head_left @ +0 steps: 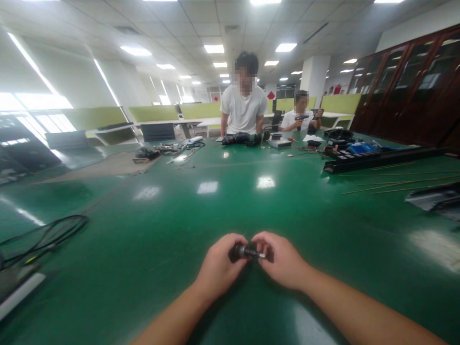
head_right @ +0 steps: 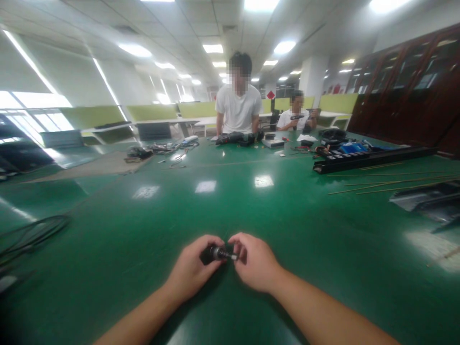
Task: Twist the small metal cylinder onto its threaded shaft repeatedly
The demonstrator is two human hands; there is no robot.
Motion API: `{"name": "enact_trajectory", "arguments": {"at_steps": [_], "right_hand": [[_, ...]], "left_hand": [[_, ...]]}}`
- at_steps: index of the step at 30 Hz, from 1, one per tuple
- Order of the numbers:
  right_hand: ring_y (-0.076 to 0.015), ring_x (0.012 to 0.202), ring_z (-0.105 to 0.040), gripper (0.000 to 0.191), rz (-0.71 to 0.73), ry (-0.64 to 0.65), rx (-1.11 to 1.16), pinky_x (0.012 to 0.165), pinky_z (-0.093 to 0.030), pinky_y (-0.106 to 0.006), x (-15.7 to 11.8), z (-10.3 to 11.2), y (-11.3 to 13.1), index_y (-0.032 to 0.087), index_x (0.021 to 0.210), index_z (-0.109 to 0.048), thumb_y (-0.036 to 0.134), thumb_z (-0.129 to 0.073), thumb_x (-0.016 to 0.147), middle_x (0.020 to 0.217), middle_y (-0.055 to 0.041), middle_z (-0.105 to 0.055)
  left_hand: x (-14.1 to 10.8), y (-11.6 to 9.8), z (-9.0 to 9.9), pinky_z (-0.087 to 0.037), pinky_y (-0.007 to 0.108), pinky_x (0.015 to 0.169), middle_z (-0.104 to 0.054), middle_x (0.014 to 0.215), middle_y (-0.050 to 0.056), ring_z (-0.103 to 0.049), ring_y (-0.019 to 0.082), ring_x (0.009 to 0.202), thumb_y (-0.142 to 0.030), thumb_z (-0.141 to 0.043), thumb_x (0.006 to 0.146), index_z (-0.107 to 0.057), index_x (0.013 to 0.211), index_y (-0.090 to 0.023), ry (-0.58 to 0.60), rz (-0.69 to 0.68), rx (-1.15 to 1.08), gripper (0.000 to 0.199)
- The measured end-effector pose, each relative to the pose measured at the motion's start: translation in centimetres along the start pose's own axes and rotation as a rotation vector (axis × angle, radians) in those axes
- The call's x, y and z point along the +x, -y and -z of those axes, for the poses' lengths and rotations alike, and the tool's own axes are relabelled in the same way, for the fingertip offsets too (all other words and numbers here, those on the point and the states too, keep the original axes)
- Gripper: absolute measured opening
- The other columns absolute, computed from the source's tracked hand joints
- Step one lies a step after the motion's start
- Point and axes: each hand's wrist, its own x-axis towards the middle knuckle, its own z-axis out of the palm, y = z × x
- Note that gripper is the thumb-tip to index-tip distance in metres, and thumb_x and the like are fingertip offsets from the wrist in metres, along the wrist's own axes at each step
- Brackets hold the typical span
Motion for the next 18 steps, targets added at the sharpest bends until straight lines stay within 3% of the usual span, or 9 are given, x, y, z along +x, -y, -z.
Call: {"name": "enact_trajectory", "arguments": {"at_steps": [9,18], "right_hand": [[-0.014,0.074,-0.059,0.04,0.012,-0.004,-0.039,0.071,-0.046,-0.025,-0.03,-0.11,-0.15,0.022,0.104,-0.064,0.003,-0.06,0.069,0.086,0.0005,-0.066],[-0.0149,0.074,-0.059,0.036,0.029,-0.016,-0.043,0.071,-0.047,-0.026,-0.15,-0.07,-0.15,0.022,0.102,-0.065,0.005,-0.06,0.071,0.086,0.0004,-0.066]], "left_hand": [[0.27,0.73,-0.4,-0.049,0.041,0.103,-0.068,0.122,0.01,-0.062,0.022,0.118,-0.022,-0.063,0.083,-0.047,0.097,-0.022,0.056,0.13,-0.343,0.021],[0.28,0.66,-0.41,-0.049,0.038,0.099,-0.066,0.125,0.01,-0.064,0.022,0.114,-0.026,-0.067,0.085,-0.05,0.105,-0.021,0.117,0.19,-0.416,0.027]]}}
